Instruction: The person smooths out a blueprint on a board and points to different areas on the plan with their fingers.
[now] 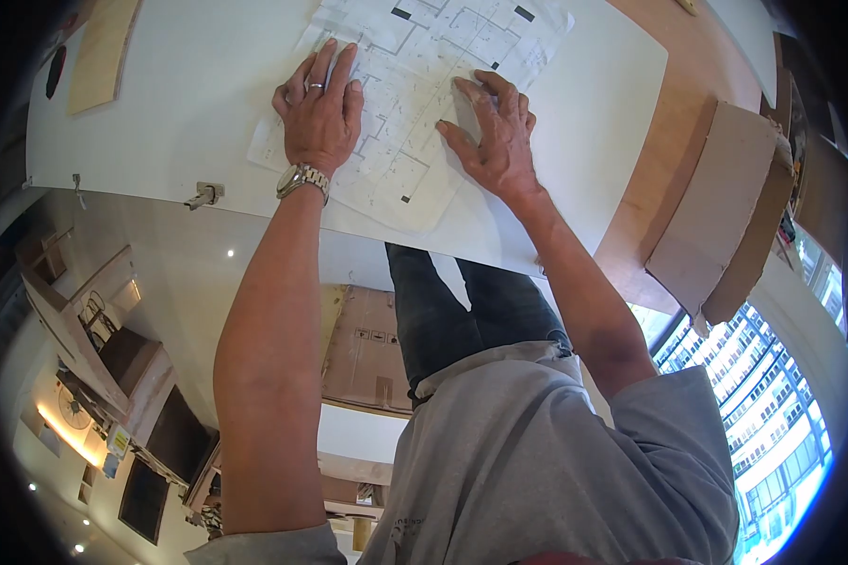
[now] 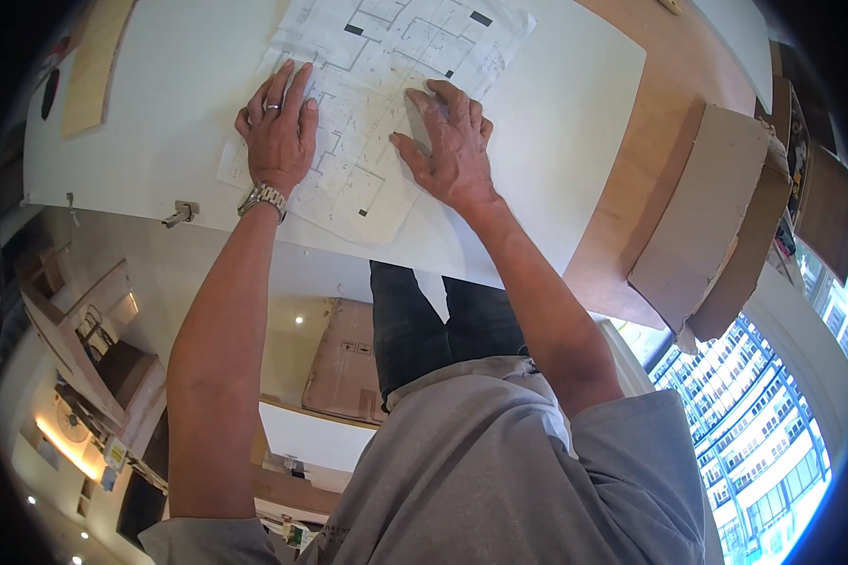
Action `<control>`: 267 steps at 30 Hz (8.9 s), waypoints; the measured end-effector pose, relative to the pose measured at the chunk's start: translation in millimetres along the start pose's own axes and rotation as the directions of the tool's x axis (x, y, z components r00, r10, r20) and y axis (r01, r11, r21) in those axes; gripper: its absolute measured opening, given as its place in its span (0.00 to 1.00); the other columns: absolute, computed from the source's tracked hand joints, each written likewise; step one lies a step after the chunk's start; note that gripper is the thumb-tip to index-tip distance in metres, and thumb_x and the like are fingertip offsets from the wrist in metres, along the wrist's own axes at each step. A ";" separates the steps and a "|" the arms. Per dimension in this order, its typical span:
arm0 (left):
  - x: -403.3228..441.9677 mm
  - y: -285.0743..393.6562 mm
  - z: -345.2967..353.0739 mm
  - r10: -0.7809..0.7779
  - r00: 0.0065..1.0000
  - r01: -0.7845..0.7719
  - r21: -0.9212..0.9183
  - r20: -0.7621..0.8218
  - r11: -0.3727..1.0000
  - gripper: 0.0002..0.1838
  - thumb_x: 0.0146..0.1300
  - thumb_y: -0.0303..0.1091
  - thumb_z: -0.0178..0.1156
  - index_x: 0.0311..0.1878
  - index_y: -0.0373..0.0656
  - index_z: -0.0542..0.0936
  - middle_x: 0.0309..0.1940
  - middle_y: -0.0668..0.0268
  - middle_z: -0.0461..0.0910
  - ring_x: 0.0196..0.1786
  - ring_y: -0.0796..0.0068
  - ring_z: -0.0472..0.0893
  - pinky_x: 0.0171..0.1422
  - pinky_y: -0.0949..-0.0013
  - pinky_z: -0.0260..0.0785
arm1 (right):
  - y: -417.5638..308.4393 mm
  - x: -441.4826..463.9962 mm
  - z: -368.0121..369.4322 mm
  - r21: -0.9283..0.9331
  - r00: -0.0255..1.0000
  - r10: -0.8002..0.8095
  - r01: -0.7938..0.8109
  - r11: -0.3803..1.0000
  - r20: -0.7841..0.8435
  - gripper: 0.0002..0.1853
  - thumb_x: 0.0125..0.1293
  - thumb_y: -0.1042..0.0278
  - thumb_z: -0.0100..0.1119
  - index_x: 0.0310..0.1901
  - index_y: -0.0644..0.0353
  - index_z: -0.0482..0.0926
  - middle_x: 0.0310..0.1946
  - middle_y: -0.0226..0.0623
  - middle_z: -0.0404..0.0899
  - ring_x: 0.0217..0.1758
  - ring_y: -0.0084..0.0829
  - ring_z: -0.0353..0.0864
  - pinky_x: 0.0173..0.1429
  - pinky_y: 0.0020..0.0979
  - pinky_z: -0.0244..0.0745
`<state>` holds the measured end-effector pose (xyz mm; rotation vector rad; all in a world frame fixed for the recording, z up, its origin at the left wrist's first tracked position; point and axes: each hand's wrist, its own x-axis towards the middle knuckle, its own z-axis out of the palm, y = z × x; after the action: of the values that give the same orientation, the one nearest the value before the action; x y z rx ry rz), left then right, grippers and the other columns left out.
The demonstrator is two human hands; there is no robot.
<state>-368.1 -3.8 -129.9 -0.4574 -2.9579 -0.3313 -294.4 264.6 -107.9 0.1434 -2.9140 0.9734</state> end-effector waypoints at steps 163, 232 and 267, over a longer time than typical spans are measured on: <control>1.6 -4.5 5.5 0.041 0.995 -0.042 -0.009 -0.090 0.999 0.28 0.82 0.49 0.56 0.83 0.66 0.74 0.85 0.74 0.72 0.83 0.64 0.67 0.81 0.37 0.56 | -135.7 56.5 -362.6 0.448 0.742 -0.525 0.670 0.592 -0.416 0.18 0.76 0.71 0.68 0.65 0.61 0.85 0.63 0.37 0.87 0.60 0.34 0.85 0.71 0.38 0.77; 1.7 0.0 1.7 0.045 0.998 -0.043 0.046 -0.046 0.998 0.30 0.83 0.45 0.57 0.85 0.61 0.74 0.87 0.71 0.68 0.84 0.62 0.67 0.83 0.42 0.54 | -87.0 50.8 -285.1 0.496 0.693 -0.310 0.698 0.517 -0.651 0.22 0.71 0.77 0.69 0.66 0.61 0.84 0.62 0.41 0.86 0.63 0.34 0.84 0.72 0.40 0.76; 3.8 3.6 -4.0 -0.025 0.999 0.024 0.018 0.025 1.000 0.30 0.83 0.45 0.56 0.85 0.64 0.72 0.87 0.74 0.68 0.85 0.64 0.65 0.85 0.43 0.51 | 56.9 39.8 -27.4 0.230 0.828 0.469 -0.413 0.881 -0.308 0.21 0.77 0.45 0.71 0.53 0.57 0.88 0.49 0.31 0.82 0.58 0.34 0.76 0.67 0.48 0.58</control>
<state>-370.1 -0.3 -124.8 -0.4267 -2.9911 -0.3043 -339.2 323.7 -116.4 -0.6675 -2.5725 1.1365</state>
